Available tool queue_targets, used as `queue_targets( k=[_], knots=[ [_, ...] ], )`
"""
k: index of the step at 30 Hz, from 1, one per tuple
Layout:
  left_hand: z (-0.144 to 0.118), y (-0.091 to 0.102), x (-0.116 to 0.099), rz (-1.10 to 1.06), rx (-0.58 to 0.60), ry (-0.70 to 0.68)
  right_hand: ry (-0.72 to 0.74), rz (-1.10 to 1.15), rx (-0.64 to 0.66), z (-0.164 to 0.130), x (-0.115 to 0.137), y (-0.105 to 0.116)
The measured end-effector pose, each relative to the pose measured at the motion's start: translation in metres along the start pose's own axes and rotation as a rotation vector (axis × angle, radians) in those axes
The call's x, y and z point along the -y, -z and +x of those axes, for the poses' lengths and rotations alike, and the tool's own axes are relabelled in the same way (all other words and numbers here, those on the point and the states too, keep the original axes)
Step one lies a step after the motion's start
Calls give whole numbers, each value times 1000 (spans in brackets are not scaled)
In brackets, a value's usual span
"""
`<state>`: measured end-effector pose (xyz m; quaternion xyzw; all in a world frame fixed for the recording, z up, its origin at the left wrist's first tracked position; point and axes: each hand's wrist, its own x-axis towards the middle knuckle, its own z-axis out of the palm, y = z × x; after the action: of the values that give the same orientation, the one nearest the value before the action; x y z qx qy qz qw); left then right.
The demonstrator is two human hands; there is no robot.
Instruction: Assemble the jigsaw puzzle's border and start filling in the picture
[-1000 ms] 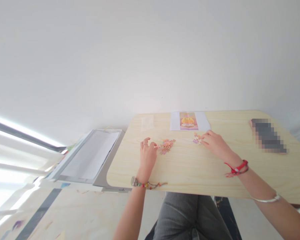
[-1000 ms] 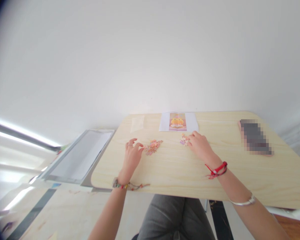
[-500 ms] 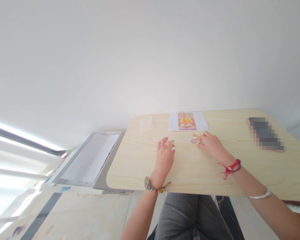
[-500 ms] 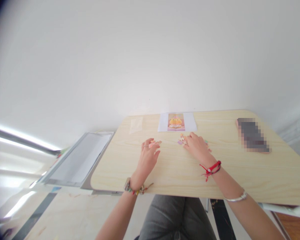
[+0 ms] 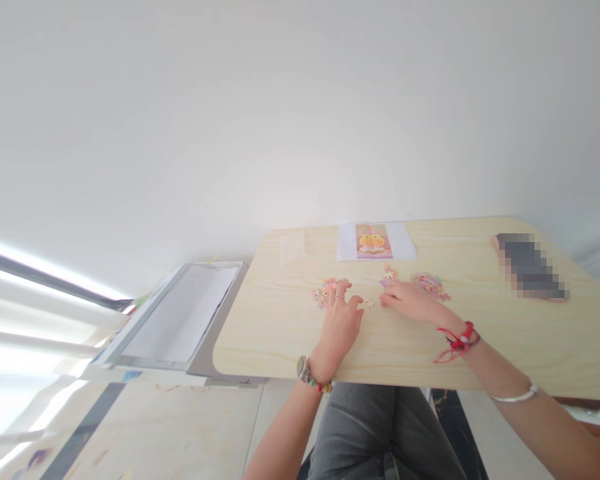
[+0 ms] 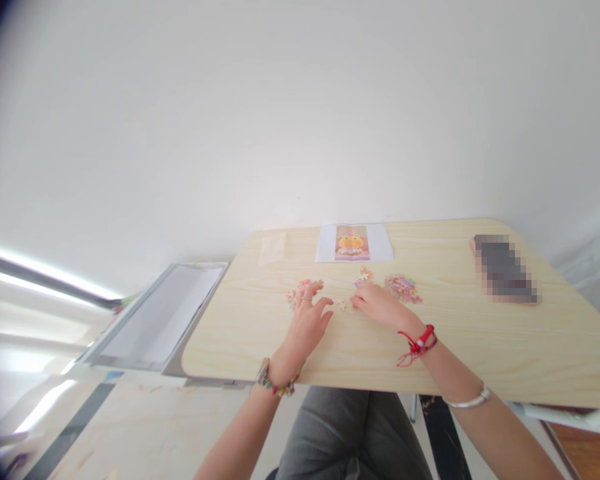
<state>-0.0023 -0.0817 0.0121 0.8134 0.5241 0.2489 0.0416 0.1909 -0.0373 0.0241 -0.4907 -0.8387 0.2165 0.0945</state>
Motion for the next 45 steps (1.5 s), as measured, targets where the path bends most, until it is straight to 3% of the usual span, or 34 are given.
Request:
queue_targets(
  k=[4,12,19,25,37,41,45],
  knots=[
    [2,-3,1,22,18,6,-13,-88,-88,-2,0,-2],
    [16,-9,7,91,92,-17,45,-236,-204,-2,30,-27],
    [16,-7,12,83,102,-19,194,-110,-178,5,11,-28],
    [11,-6,7,40,63,4,98,-34,-246,0,0,-25],
    [6,-24,-1,64,-11,-35,196,-76,-196,1,1,-31],
    [6,-15,4,112,-45,-69,240,-142,-209,4,7,-31],
    [0,8,23,115,-111,-64,258,-168,-257,20,33,-30]
  ],
)
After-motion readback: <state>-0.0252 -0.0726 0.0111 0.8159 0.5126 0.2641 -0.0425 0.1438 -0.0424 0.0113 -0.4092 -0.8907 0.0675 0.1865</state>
